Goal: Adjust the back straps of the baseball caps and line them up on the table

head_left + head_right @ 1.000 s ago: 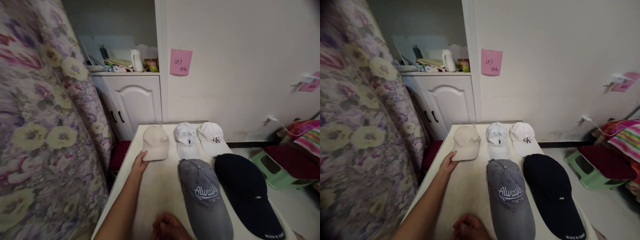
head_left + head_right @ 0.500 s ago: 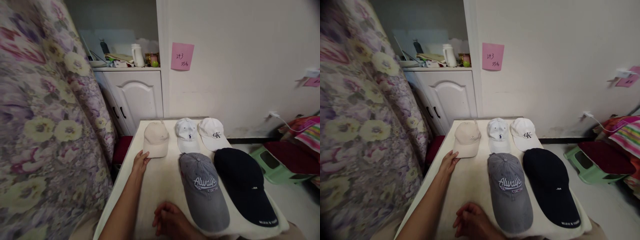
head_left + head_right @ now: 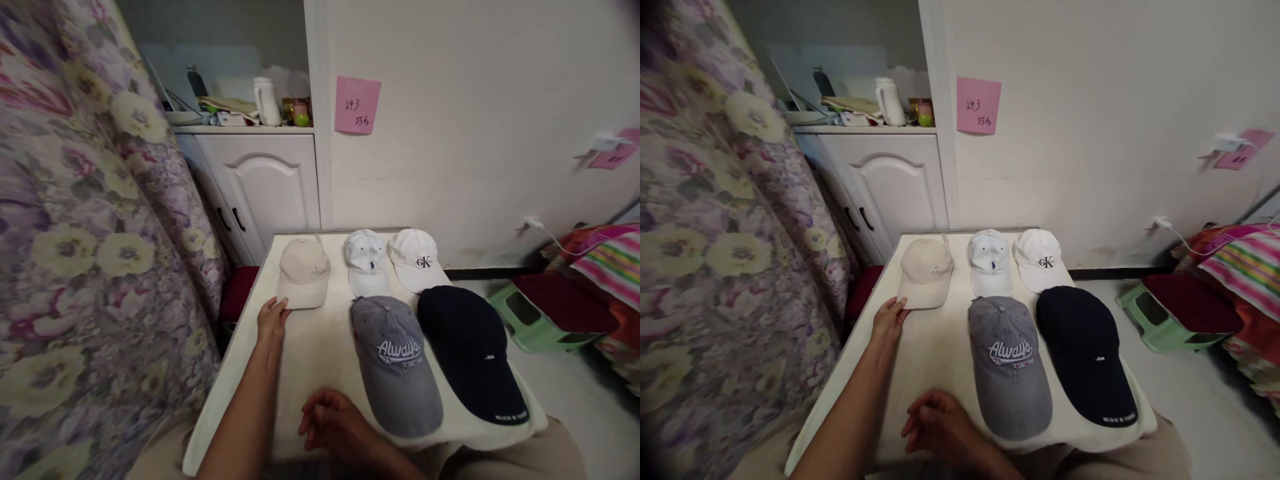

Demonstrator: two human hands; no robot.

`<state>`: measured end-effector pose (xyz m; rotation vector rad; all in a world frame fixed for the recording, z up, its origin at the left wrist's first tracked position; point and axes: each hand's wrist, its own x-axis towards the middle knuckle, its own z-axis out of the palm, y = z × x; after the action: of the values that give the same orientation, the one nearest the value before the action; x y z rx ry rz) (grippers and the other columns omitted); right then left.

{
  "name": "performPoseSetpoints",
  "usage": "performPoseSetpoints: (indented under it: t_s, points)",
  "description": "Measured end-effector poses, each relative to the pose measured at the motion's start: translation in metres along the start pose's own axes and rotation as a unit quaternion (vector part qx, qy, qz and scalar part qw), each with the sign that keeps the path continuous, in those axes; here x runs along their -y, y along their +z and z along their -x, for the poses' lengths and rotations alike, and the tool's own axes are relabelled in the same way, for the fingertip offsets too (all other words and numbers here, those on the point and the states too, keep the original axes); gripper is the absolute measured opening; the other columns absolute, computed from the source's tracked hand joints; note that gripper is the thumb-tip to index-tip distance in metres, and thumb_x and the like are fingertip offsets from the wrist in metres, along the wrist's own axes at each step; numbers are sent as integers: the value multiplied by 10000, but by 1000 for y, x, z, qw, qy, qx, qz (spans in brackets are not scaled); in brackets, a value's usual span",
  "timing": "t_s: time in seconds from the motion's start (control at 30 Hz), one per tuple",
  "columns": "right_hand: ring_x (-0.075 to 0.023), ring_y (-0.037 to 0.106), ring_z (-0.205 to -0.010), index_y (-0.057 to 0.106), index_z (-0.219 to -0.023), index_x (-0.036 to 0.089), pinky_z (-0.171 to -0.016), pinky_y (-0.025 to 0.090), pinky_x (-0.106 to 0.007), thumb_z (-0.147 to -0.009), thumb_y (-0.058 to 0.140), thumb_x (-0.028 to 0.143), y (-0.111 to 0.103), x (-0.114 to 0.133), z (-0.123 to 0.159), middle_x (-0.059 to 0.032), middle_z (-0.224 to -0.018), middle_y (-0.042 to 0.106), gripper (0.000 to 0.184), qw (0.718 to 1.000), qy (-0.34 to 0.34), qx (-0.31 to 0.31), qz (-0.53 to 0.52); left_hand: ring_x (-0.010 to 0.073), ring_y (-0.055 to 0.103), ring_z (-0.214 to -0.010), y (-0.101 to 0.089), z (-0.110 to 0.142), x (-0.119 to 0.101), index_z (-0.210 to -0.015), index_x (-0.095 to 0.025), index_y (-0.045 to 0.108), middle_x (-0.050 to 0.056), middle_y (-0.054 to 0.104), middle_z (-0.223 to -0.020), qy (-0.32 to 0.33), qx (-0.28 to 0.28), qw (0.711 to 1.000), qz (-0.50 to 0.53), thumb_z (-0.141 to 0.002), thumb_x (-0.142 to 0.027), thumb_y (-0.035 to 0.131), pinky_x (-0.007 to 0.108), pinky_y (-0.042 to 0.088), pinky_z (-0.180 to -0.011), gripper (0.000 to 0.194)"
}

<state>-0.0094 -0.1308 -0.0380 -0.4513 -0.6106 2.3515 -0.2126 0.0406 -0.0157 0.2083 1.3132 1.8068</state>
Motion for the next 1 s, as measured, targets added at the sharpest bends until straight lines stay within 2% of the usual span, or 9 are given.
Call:
performPoseSetpoints:
  t_s: [0.2,0.57,0.77,0.9,1.0]
  points:
    - [-127,638,-572,635,-901,118,-659,501,-323,-704,812,389,0,2,2,-73,-773,728,379,1000,-2,8,4,127,640,-756,-7,9,-1,-1044,-118,614,32,646,-960,9,-10,1000,-20,-882,-118,622,261,571,-625,161]
    - [-123,648,-578,617,-915,121,-652,502,-305,-691,816,409,-9,-1,3,-63,-789,733,416,999,-3,27,24,130,627,-754,-4,22,8,-1085,-130,601,44,635,-996,72,-49,994,-61,-904,-202,611,266,558,-617,195]
    - [-133,650,-562,612,-891,116,-620,486,-296,-654,830,446,-10,-2,5,-55,-758,720,460,998,-7,22,58,125,624,-732,-6,25,11,-1074,-129,605,41,639,-976,94,-49,990,-94,-908,-221,608,263,552,-606,190]
    - [-126,637,-592,631,-890,122,-628,458,-276,-650,826,455,-9,5,19,-51,-780,718,455,990,-16,4,141,115,618,-698,-6,30,11,-1052,-127,609,31,641,-936,102,-42,988,-105,-907,-228,609,249,543,-583,176]
    - [-127,631,-601,637,-880,125,-638,450,-274,-667,823,408,-12,14,42,-43,-777,716,400,982,-19,-10,187,104,610,-649,-4,34,10,-1024,-127,613,14,639,-884,103,-36,988,-112,-872,-203,644,240,536,-568,173]
